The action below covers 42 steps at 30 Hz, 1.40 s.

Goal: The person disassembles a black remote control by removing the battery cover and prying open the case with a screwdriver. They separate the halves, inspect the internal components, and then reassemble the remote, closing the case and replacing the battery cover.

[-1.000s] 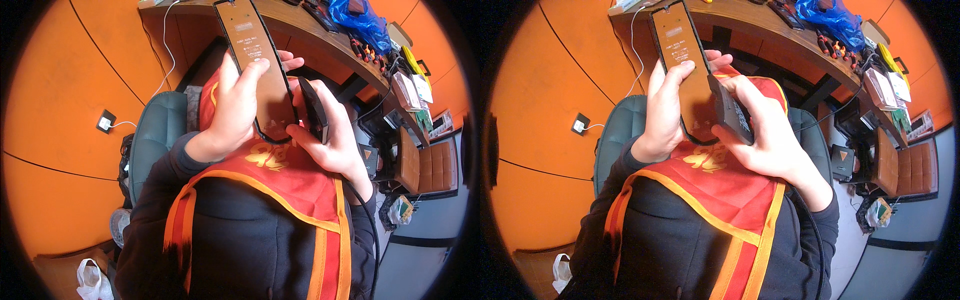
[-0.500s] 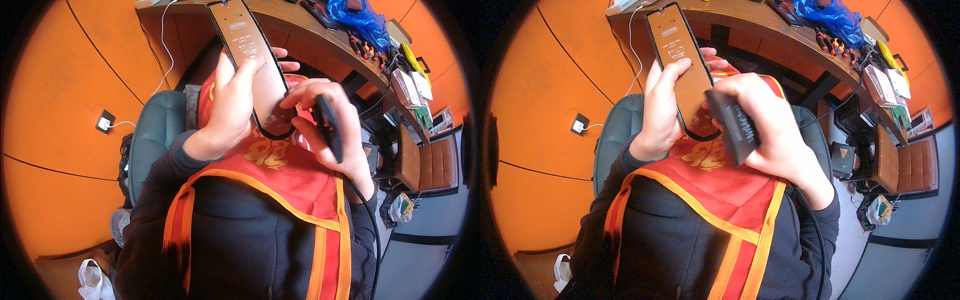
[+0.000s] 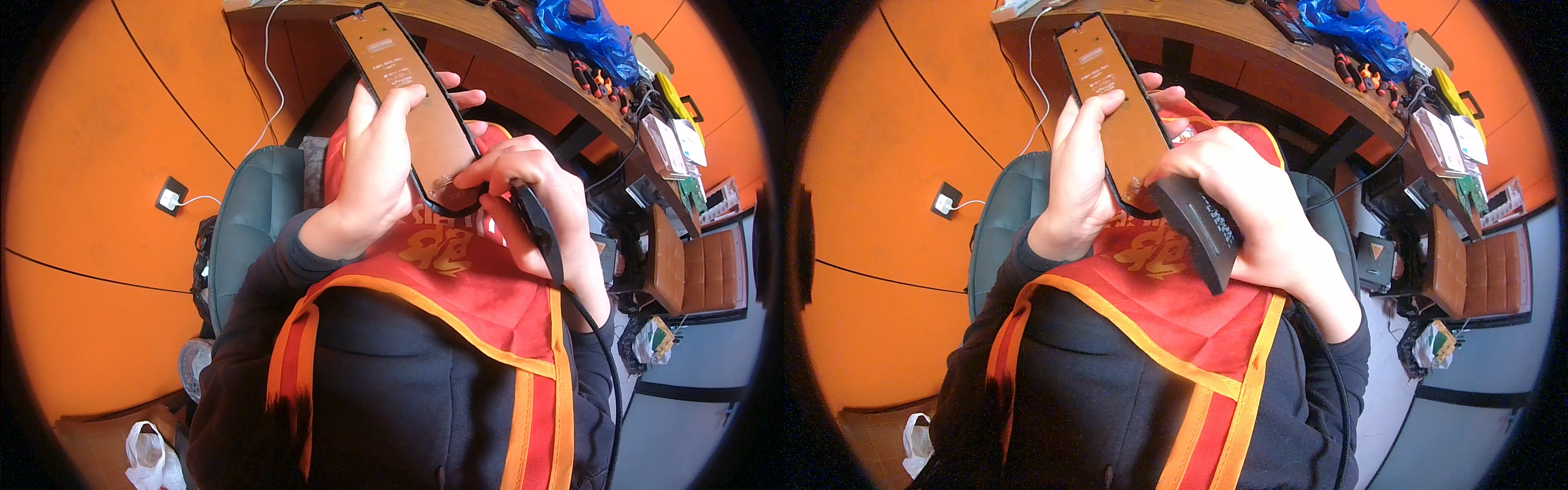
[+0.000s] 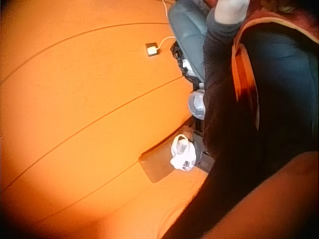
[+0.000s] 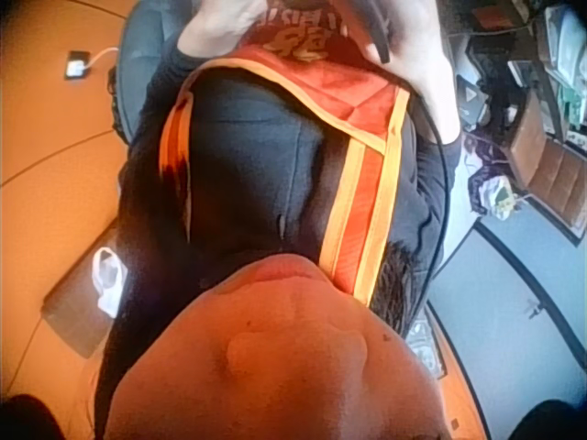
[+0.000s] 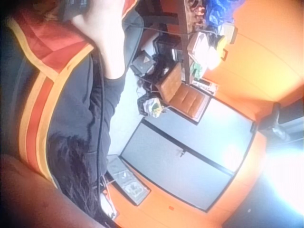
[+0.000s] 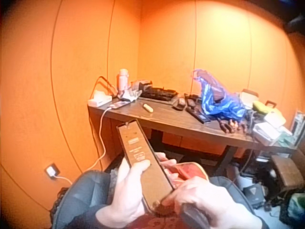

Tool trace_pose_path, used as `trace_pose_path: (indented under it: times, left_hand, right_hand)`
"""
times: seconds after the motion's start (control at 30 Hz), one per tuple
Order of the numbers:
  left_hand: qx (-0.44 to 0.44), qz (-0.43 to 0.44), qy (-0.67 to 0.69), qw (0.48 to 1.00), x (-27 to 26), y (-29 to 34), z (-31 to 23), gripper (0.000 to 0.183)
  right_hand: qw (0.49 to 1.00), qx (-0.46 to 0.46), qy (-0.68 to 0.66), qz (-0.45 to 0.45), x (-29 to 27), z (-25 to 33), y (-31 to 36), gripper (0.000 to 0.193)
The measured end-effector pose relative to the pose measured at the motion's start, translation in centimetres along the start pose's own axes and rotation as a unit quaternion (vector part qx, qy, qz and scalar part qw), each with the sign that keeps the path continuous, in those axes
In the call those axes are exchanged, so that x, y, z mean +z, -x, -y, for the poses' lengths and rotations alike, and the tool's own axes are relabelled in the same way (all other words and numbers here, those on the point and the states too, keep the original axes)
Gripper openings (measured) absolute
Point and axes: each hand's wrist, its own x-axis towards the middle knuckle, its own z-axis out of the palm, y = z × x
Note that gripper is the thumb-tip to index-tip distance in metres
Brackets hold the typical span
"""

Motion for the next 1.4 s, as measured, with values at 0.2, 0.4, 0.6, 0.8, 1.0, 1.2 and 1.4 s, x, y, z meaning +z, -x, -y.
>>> trace_pose_path:
  times: [0.2,0.4,0.6,0.8,1.0,1.2,1.4]
  left_hand:
    - [-0.022,0.012,0.041,0.999,-0.1,-0.2,0.2,0.020]
    - [0.044,0.006,-0.037,0.998,0.1,0.1,0.6,0.026]
    - [0.039,0.006,-0.044,0.998,0.1,0.0,0.6,0.026]
    - [0.033,-0.004,-0.035,0.999,0.1,0.0,0.5,0.025]
    - [0.043,0.005,-0.047,0.998,0.0,0.0,0.2,0.024]
    - [0.033,0.006,-0.041,0.999,0.1,0.0,0.0,0.024]
    - [0.032,0.009,-0.035,0.999,-0.1,-0.1,-0.1,0.024]
  right_hand:
    - [0.999,0.016,-0.036,0.015,-0.6,0.0,0.1,0.027]
    - [0.997,0.067,-0.040,-0.014,0.0,0.1,0.4,0.032]
    - [1.000,0.013,0.004,0.016,0.4,-0.6,0.2,0.030]
    - [0.999,0.023,-0.037,0.029,0.0,-0.5,0.3,0.029]
    - [0.993,0.081,-0.083,-0.006,-0.1,-0.2,0.2,0.032]
    - [0.998,0.027,-0.048,0.021,0.0,-0.7,0.2,0.040]
    - [0.999,-0.011,-0.039,-0.020,0.7,-1.3,0.3,0.044]
